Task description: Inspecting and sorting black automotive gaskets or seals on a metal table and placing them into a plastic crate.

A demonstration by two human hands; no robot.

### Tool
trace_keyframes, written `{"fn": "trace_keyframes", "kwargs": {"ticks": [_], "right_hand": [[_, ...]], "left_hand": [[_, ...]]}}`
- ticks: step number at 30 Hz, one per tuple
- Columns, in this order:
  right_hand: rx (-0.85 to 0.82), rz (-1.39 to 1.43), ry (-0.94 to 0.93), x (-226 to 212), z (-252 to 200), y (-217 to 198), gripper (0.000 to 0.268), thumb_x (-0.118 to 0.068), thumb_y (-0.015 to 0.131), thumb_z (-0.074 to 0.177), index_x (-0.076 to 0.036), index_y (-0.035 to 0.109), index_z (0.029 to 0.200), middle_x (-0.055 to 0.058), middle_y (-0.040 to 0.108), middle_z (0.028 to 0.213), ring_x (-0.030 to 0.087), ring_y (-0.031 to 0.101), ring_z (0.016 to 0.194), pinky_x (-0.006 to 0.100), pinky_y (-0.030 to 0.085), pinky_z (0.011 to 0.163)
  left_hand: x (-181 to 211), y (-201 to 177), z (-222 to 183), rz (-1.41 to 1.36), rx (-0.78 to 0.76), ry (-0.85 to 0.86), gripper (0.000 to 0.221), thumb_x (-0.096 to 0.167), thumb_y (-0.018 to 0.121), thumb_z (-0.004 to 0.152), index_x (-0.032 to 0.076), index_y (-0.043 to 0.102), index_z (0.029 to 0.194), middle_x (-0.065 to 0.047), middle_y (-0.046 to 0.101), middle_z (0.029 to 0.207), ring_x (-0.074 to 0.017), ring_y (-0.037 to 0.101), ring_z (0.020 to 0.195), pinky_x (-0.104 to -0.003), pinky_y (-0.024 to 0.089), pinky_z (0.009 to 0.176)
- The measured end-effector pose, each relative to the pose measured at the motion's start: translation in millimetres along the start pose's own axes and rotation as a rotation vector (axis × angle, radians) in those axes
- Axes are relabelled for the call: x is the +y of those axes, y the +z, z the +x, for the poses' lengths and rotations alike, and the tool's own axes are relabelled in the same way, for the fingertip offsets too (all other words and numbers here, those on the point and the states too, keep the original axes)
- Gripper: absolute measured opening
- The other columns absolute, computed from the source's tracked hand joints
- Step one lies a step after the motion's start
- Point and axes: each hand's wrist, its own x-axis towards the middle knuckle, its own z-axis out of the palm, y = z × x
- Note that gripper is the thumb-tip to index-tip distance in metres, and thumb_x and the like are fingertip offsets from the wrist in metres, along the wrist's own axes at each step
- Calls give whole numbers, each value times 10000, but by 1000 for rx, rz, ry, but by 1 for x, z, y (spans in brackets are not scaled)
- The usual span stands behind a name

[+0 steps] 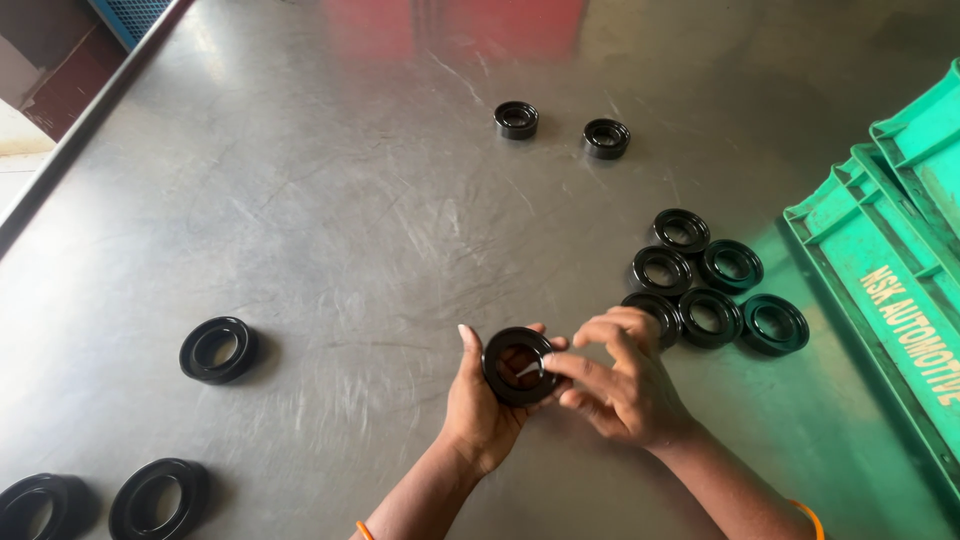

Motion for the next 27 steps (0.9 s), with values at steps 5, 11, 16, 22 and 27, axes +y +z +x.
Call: {"fn": "trace_keyframes", "kwargs": {"ticks": [5,11,16,22,27], "right_hand": [[-15,66,61,-7,-7,14,704,-658,274,1008,-204,762,1236,131,488,1403,329,360,1331,538,277,1127],[-109,271,344,10,-10,15,411,-564,506,1011,-229,744,991,9,560,1355,291,369,1371,509,282,1136],[-92,-169,453,8,-1,27,428,-464,699,813,-180,747,1129,10,595,1239,259,446,1255,526,252,1066],[-83,-367,563,21,11,22,540,-495,812,686,-170,710,1106,13,580,1215,280,440,1250,554,267,994],[-46,-512,627,49,1,14,418,-420,802,728,-174,730,1057,-7,571,1249,299,428,1280,564,305,969]], "left_hand": [[-7,-4,4,117,8,-49,837,670,173,979,57,553,1405,-148,713,1262,-268,694,1152,-421,577,956],[-7,4,-3,1128,52,505,627,473,587,926,79,514,1408,-99,747,1070,-264,653,959,-376,533,844],[-15,-2,6,1889,88,738,806,354,831,763,62,462,1417,-89,682,1038,-284,601,1002,-407,481,833],[42,-14,-2,1964,360,837,992,591,833,639,130,466,1437,-90,555,1360,-328,503,1209,-553,390,946],[139,-120,-24,1881,1457,162,1010,655,543,922,-62,214,1553,-265,317,1561,-392,246,1469,-609,171,1174]]}}
